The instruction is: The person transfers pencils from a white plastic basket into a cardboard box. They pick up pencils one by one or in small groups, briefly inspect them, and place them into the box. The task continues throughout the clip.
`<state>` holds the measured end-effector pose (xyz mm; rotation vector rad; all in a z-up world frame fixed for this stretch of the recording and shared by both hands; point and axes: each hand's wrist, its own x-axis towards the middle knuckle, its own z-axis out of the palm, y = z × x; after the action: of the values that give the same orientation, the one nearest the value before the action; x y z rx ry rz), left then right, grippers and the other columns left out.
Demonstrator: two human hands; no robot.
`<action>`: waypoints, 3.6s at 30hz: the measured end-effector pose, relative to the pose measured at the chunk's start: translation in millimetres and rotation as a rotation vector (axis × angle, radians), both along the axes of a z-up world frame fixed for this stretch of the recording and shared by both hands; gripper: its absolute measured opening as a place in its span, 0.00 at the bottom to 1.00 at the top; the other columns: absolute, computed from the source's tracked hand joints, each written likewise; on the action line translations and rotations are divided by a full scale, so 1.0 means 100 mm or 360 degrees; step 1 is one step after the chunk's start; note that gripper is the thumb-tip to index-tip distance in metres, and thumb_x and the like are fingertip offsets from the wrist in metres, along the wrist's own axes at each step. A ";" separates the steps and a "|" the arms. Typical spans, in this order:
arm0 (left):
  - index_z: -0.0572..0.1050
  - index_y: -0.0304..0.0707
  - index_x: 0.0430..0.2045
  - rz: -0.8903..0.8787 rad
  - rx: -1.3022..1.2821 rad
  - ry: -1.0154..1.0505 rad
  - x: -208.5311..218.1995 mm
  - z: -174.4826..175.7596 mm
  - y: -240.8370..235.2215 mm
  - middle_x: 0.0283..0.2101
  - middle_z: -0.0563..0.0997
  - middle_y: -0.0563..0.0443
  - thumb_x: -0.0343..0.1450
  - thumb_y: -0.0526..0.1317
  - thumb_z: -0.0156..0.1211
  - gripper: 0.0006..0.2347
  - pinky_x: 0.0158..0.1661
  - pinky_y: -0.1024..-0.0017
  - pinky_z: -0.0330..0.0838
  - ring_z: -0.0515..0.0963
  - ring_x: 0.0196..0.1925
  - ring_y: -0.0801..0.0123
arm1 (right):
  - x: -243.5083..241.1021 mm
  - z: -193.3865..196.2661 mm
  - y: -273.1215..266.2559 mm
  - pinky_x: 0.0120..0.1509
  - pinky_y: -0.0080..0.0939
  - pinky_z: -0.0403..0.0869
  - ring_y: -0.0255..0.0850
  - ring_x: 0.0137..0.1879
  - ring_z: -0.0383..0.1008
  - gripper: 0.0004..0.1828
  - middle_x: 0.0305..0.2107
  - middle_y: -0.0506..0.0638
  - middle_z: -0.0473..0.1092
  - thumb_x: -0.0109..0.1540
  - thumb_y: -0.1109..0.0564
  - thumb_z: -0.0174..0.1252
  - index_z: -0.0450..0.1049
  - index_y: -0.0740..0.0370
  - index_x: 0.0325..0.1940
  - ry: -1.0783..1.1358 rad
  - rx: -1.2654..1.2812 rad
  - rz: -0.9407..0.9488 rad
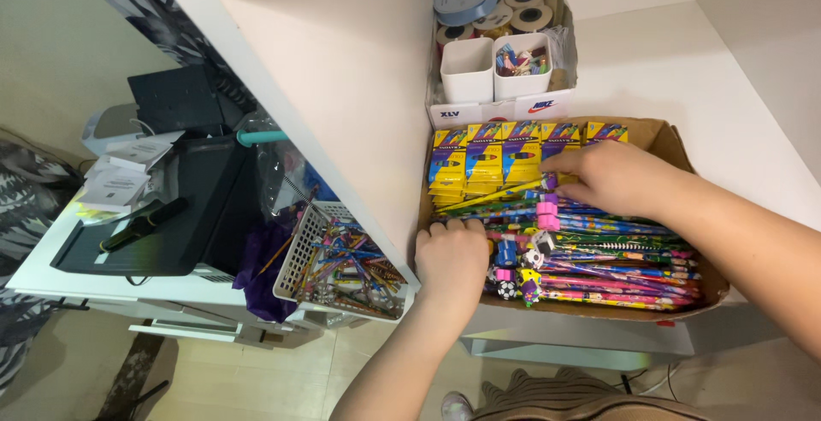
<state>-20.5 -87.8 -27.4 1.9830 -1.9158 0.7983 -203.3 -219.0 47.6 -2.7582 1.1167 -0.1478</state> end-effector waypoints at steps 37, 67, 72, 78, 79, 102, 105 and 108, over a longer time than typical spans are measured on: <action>0.75 0.40 0.14 0.0224 0.0025 0.0004 0.00 -0.22 -0.08 0.17 0.75 0.53 0.59 0.35 0.52 0.04 0.21 0.66 0.63 0.74 0.20 0.61 | -0.18 -0.01 0.83 0.41 0.40 0.73 0.40 0.36 0.73 0.21 0.34 0.47 0.71 0.50 0.40 0.60 0.73 0.54 0.40 -0.0662 -0.0616 0.0799; 0.68 0.38 0.37 -0.0372 0.0390 0.0520 0.16 0.37 0.08 0.36 0.76 0.47 0.56 0.49 0.68 0.22 0.34 0.59 0.70 0.75 0.38 0.52 | -0.24 -0.24 0.80 0.38 0.39 0.74 0.35 0.42 0.72 0.14 0.40 0.41 0.70 0.56 0.46 0.54 0.72 0.47 0.44 -0.0495 -0.0707 0.0355; 0.47 0.29 0.60 -0.0575 0.0833 0.0624 0.20 0.34 -0.12 0.63 0.58 0.36 0.59 0.49 0.65 0.41 0.57 0.51 0.55 0.62 0.60 0.45 | -0.21 -0.17 0.73 0.50 0.36 0.72 0.39 0.44 0.73 0.12 0.40 0.49 0.70 0.56 0.53 0.56 0.71 0.55 0.42 -0.0657 -0.0645 0.0505; 0.64 0.33 0.43 -0.0806 0.0668 0.0818 0.22 0.34 -0.07 0.43 0.73 0.41 0.58 0.34 0.62 0.20 0.44 0.59 0.67 0.73 0.46 0.51 | -0.29 -0.22 0.69 0.45 0.35 0.72 0.36 0.40 0.74 0.14 0.38 0.42 0.71 0.53 0.46 0.57 0.73 0.48 0.41 -0.0594 -0.0317 0.0435; 0.64 0.33 0.43 -0.0808 0.0668 0.0815 0.23 0.33 -0.08 0.43 0.73 0.41 0.58 0.34 0.62 0.20 0.44 0.59 0.67 0.73 0.46 0.51 | -0.29 -0.23 0.69 0.45 0.35 0.72 0.36 0.40 0.74 0.14 0.38 0.42 0.71 0.53 0.46 0.57 0.73 0.48 0.41 -0.0596 -0.0319 0.0433; 0.63 0.39 0.47 -0.0656 0.0616 0.1164 0.24 0.38 -0.11 0.44 0.76 0.41 0.66 0.28 0.44 0.15 0.37 0.57 0.67 0.75 0.43 0.47 | 0.11 -0.09 -0.08 0.57 0.36 0.65 0.40 0.54 0.70 0.19 0.49 0.45 0.71 0.54 0.50 0.57 0.73 0.46 0.50 -0.0441 0.0196 0.0055; 0.65 0.38 0.46 -0.0672 0.0425 0.1201 0.24 0.30 -0.16 0.46 0.76 0.44 0.66 0.30 0.47 0.14 0.43 0.59 0.68 0.76 0.46 0.51 | 0.03 0.21 0.22 0.34 0.32 0.64 0.33 0.23 0.62 0.14 0.25 0.37 0.75 0.54 0.46 0.57 0.75 0.46 0.43 -0.0534 0.0088 0.0025; 0.67 0.35 0.43 -0.0756 0.0414 0.1217 0.19 0.40 -0.15 0.47 0.77 0.47 0.66 0.28 0.48 0.13 0.48 0.61 0.69 0.76 0.49 0.57 | -0.13 0.16 0.36 0.32 0.27 0.64 0.27 0.25 0.65 0.13 0.25 0.38 0.75 0.52 0.55 0.61 0.77 0.48 0.41 -0.0722 0.0065 0.0023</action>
<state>-1.7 -103.0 12.8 1.5026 -1.9023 -0.3124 -216.6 -183.1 63.4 -2.5091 0.9604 -0.6986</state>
